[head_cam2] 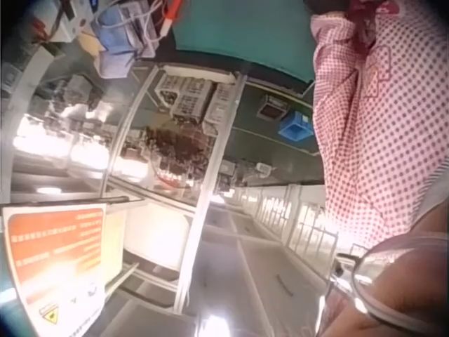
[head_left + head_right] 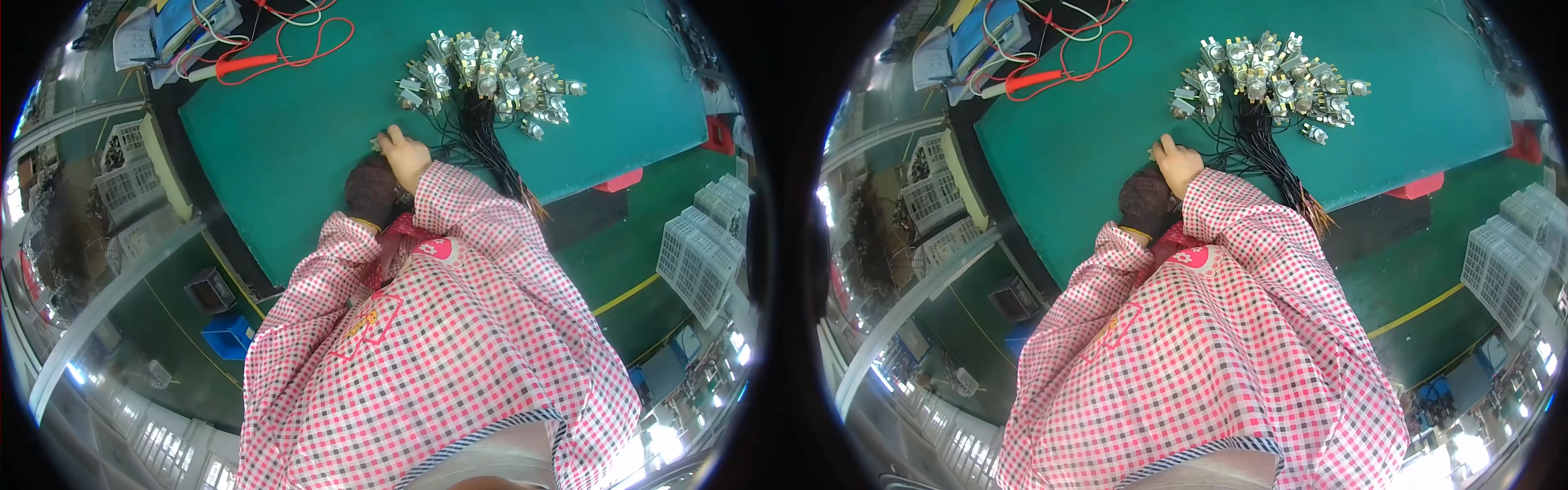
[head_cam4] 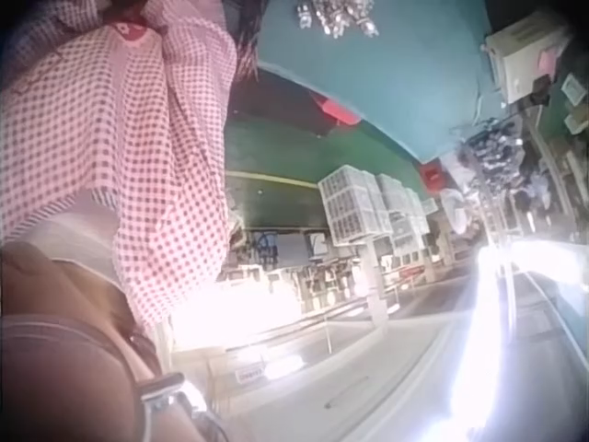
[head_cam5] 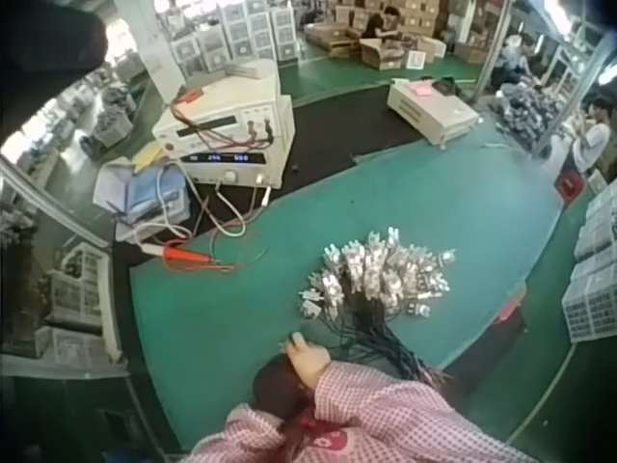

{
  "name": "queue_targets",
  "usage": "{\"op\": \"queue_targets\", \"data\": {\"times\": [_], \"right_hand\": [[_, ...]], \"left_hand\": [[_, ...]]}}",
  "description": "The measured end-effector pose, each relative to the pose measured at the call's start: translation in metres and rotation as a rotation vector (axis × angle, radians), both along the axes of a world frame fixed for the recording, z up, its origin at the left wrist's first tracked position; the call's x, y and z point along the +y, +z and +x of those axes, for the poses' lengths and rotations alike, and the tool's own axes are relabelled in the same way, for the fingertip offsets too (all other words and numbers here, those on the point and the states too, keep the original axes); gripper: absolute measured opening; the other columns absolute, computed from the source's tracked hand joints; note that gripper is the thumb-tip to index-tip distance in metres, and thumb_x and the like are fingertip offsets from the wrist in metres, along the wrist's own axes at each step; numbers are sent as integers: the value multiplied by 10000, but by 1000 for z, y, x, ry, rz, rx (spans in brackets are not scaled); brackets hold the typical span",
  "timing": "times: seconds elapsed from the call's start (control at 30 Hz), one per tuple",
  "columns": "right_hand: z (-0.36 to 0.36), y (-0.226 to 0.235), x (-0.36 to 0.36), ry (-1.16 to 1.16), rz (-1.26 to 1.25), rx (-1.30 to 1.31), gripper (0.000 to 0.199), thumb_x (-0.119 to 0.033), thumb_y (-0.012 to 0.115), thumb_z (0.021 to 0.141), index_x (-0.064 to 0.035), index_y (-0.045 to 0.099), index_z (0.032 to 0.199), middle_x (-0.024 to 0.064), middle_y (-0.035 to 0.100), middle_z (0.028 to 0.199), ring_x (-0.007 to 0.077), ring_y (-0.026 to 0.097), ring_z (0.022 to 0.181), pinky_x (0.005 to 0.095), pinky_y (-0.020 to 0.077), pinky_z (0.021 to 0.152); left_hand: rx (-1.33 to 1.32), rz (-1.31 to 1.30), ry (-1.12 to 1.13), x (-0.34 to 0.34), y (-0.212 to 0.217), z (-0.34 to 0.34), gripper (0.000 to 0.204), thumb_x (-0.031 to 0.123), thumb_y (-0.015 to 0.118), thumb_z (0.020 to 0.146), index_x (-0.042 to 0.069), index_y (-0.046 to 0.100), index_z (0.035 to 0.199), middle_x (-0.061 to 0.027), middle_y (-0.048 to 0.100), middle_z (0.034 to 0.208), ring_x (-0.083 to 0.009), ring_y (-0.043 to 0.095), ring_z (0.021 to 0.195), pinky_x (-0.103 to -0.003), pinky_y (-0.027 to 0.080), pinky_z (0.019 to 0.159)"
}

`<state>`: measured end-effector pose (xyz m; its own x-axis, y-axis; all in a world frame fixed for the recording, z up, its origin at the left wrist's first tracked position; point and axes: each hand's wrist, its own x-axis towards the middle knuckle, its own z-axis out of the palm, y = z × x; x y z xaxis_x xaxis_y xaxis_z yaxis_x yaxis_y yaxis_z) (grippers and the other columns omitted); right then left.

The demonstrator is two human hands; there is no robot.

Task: Assemble and test electronic cable bundles at a factory workstation.

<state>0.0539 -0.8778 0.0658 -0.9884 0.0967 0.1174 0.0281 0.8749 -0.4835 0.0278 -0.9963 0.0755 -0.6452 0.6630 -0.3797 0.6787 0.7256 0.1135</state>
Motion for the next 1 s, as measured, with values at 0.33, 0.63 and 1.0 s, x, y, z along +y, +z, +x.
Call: {"op": "queue_targets", "data": {"times": [0.33, 0.63, 1.0], "right_hand": [[-3, -6, 11, 45, -211, -183, 318, -125, 598, 815, -43, 526, 1113, 102, 508, 1044, 315, 614, 798, 408, 504, 652], [-5, -7, 18, 59, -200, -173, 328, -155, 579, 835, -58, 519, 1142, 86, 518, 1016, 293, 625, 779, 408, 505, 621], [19, 17, 6, 82, -147, -218, 190, -182, 576, 805, -82, 588, 966, 94, 580, 904, 288, 617, 702, 391, 498, 580]], "left_hand": [[540, -200, -152, -26, -50, 14, 126, 142, 528, 787, 22, 567, 787, -137, 592, 702, -261, 624, 588, -389, 504, 497], [65, -35, -212, -11, 23, -24, 177, 183, 520, 844, 27, 603, 833, -162, 622, 806, -320, 633, 701, -408, 519, 590], [254, 531, -428, 72, 22, -98, 481, 220, 607, 777, 151, 473, 1234, -110, 526, 1190, -315, 506, 1088, -444, 427, 887]]}}
